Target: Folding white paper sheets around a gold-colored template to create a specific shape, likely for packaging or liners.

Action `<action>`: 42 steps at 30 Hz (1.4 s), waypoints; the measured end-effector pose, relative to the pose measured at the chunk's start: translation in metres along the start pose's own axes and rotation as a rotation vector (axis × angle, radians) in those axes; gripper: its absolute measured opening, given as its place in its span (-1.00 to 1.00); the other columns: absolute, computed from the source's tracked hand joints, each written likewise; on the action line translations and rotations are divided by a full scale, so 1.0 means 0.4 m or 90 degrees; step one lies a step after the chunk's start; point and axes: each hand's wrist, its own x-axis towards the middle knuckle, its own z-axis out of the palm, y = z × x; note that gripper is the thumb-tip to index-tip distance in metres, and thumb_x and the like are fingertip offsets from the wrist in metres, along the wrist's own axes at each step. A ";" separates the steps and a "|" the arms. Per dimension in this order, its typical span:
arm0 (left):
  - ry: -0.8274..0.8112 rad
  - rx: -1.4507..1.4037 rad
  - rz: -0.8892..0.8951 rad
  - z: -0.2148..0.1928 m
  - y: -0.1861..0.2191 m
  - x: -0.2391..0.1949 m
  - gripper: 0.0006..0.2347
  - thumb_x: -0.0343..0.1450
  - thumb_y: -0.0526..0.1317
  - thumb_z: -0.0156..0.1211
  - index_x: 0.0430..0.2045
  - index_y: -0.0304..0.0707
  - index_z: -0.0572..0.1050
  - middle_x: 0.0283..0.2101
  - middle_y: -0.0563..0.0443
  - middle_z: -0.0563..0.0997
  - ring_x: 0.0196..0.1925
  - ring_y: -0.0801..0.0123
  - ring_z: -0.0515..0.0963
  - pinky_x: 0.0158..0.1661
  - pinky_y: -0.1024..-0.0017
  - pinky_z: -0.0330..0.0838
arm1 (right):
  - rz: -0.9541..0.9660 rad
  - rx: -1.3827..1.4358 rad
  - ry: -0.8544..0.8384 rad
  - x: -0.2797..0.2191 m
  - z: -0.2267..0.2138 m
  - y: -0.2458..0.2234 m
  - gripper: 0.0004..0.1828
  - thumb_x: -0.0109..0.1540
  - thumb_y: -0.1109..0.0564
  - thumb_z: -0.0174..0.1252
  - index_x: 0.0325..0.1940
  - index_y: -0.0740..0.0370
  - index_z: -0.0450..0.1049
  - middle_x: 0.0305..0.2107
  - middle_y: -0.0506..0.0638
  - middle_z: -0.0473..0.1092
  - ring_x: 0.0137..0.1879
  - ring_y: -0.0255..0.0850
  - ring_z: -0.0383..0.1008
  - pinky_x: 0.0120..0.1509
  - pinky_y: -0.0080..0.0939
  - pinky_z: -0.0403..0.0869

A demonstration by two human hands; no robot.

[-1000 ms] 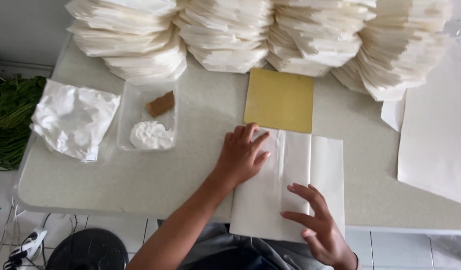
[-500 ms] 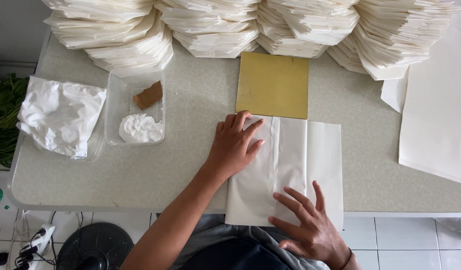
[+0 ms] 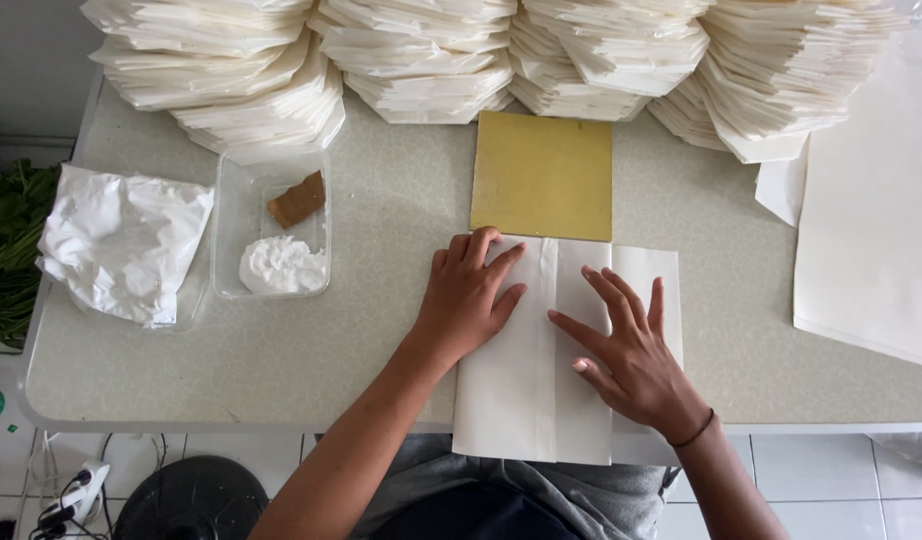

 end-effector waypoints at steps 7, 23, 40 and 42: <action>0.060 -0.001 0.016 0.027 -0.009 -0.007 -0.62 0.47 -0.01 0.15 0.15 -0.08 0.51 0.13 -0.07 0.37 0.16 0.07 0.40 -0.01 0.11 0.36 | -0.058 -0.035 -0.057 -0.002 -0.017 -0.014 -0.39 0.38 -0.45 -0.41 0.28 -0.42 0.44 0.49 0.14 -0.03 0.63 0.14 -0.14 0.57 0.57 -0.44; 0.126 0.023 0.044 0.038 -0.010 -0.007 -0.61 0.44 0.00 0.24 0.13 -0.10 0.53 0.10 -0.01 0.38 0.07 0.14 0.40 -0.07 0.15 0.36 | -0.211 -0.066 -0.039 -0.178 -0.009 -0.141 -0.37 0.39 -0.47 -0.35 0.46 -0.33 0.23 0.52 0.13 -0.05 0.62 0.11 -0.02 0.53 0.71 -0.24; 0.014 -0.003 -0.007 0.000 0.001 0.001 -0.64 0.48 0.00 0.10 0.15 -0.02 0.51 0.12 -0.05 0.36 0.17 0.11 0.42 0.02 0.16 0.37 | -0.008 -0.064 -0.027 0.002 0.015 0.006 -0.35 0.35 -0.51 -0.44 0.35 -0.49 0.37 0.51 0.12 -0.05 0.65 0.12 -0.19 0.54 0.57 -0.48; 0.015 -0.004 -0.007 0.002 0.001 -0.002 -0.64 0.49 0.00 0.11 0.15 -0.02 0.51 0.12 -0.06 0.36 0.17 0.12 0.42 0.02 0.16 0.38 | -0.004 -0.079 -0.035 0.010 0.019 0.015 -0.39 0.36 -0.49 -0.41 0.35 -0.52 0.36 0.51 0.12 -0.05 0.66 0.13 -0.20 0.55 0.55 -0.51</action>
